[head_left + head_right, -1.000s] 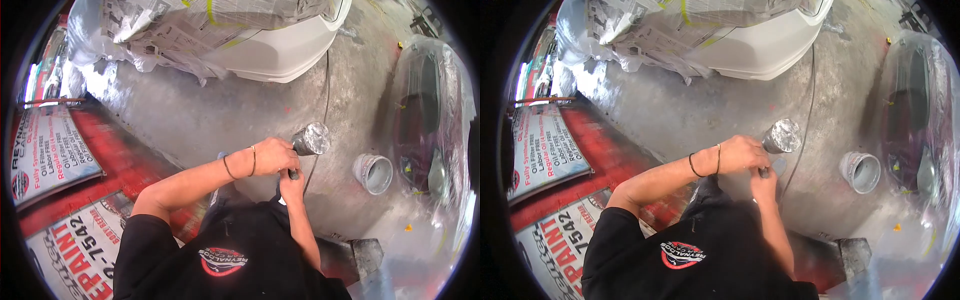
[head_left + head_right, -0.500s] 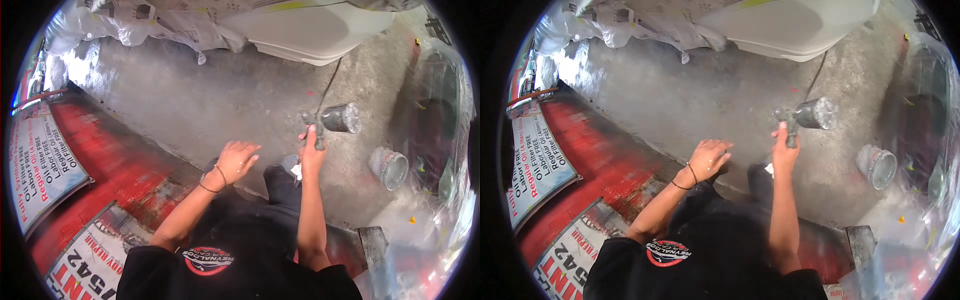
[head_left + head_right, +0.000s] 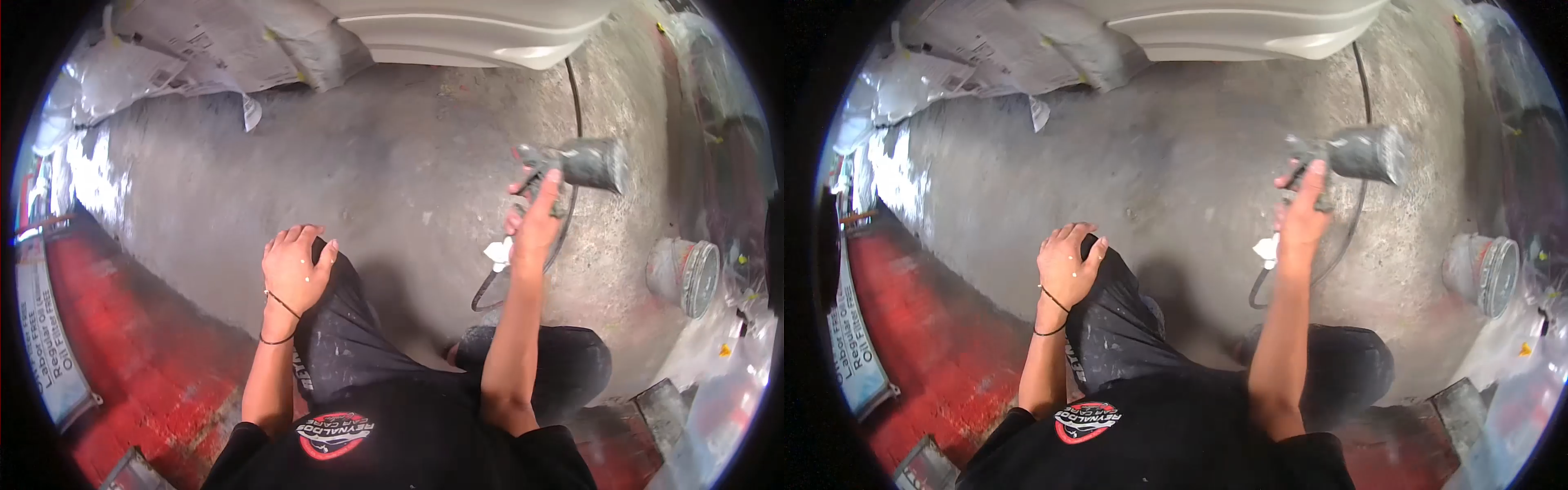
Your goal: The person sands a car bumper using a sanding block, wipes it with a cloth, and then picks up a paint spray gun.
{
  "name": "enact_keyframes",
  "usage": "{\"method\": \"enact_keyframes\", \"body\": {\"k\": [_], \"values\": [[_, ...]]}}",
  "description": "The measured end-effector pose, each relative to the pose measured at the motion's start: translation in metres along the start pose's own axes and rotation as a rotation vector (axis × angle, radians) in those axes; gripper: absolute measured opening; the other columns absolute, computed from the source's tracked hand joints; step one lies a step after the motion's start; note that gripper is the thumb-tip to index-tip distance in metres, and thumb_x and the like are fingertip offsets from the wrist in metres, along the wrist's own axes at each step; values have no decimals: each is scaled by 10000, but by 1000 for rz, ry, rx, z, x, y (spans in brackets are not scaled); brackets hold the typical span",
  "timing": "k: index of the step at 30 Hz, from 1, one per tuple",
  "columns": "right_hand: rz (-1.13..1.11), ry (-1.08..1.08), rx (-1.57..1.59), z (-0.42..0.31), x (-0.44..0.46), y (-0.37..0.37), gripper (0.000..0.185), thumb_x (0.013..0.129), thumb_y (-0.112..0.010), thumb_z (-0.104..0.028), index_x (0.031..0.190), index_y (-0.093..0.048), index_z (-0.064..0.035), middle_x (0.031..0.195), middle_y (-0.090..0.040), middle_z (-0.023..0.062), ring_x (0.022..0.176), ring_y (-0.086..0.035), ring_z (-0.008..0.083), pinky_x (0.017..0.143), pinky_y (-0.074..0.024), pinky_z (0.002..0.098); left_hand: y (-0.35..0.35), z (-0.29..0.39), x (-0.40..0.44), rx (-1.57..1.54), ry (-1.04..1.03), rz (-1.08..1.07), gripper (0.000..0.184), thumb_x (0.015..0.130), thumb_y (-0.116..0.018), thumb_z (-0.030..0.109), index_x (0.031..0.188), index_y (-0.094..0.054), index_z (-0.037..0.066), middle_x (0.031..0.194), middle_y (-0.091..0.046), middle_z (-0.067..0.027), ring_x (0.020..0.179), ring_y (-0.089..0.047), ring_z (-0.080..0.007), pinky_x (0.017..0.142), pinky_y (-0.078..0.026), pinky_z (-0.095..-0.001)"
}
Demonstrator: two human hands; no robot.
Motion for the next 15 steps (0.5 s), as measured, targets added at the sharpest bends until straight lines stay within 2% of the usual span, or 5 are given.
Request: {"method": "enact_keyframes", "body": {"k": [1, 5, 8, 12, 15], "values": [[-39, -7, 10, 11, -4, -5, 583, 1121, -571, -603, 1253, -738, -59, 872, -695, 29, 506, -438, 73, 444, -324, 273, -6, 2, 8, -32, -35, 37, 344, 965, -766, 366, 1168, -795, 89, 1140, -791, -127, 1106, -722, -357, 1004, -537, -498], [-134, 8, 48, 38, -28, -26, 560, 1116, -608, -567, 1215, -751, -35, 855, -707, 20, 532, -469, 71, 476, -364, 274, -25, 10, 37, -50, -99, -68, 363, 978, -748, 395, 1175, -799, 93, 1160, -795, -133, 1127, -726, -346, 1003, -535, -503], [-190, 37, 29, 44, -50, -33, 560, 1102, -635, -559, 1190, -757, -19, 861, -713, 24, 548, -486, 78, 514, -403, 283, -35, 13, 48, -66, -219, -18, 362, 989, -747, 413, 1150, -813, 95, 1103, -798, -151, 1089, -730, -384, 935, -566, -498], [-209, 46, -3, 36, -68, -30, 578, 1078, -662, -578, 1150, -771, -15, 856, -714, 24, 579, -524, 86, 546, -431, 292, -38, 21, 58, -15, -202, -107, 387, 999, -712, 447, 1155, -824, 111, 1149, -803, -133, 1134, -732, -363, 1040, -513, -530], [-122, 91, 9, 31, -63, -17, 569, 1089, -657, -572, 1133, -772, -17, 840, -711, 24, 579, -528, 91, 545, -426, 290, -49, 15, 64, -28, -226, -87, 387, 1005, -695, 448, 1153, -826, 115, 1173, -803, -127, 1160, -729, -355, 1088, -479, -547]]}}
Point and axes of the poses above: each hand's wrist, its own x-axis towards the middle knuckle, its own y-axis out of the back of the hand, z = x × y, the point moved 1 cm from there along x, towards the middle knuckle
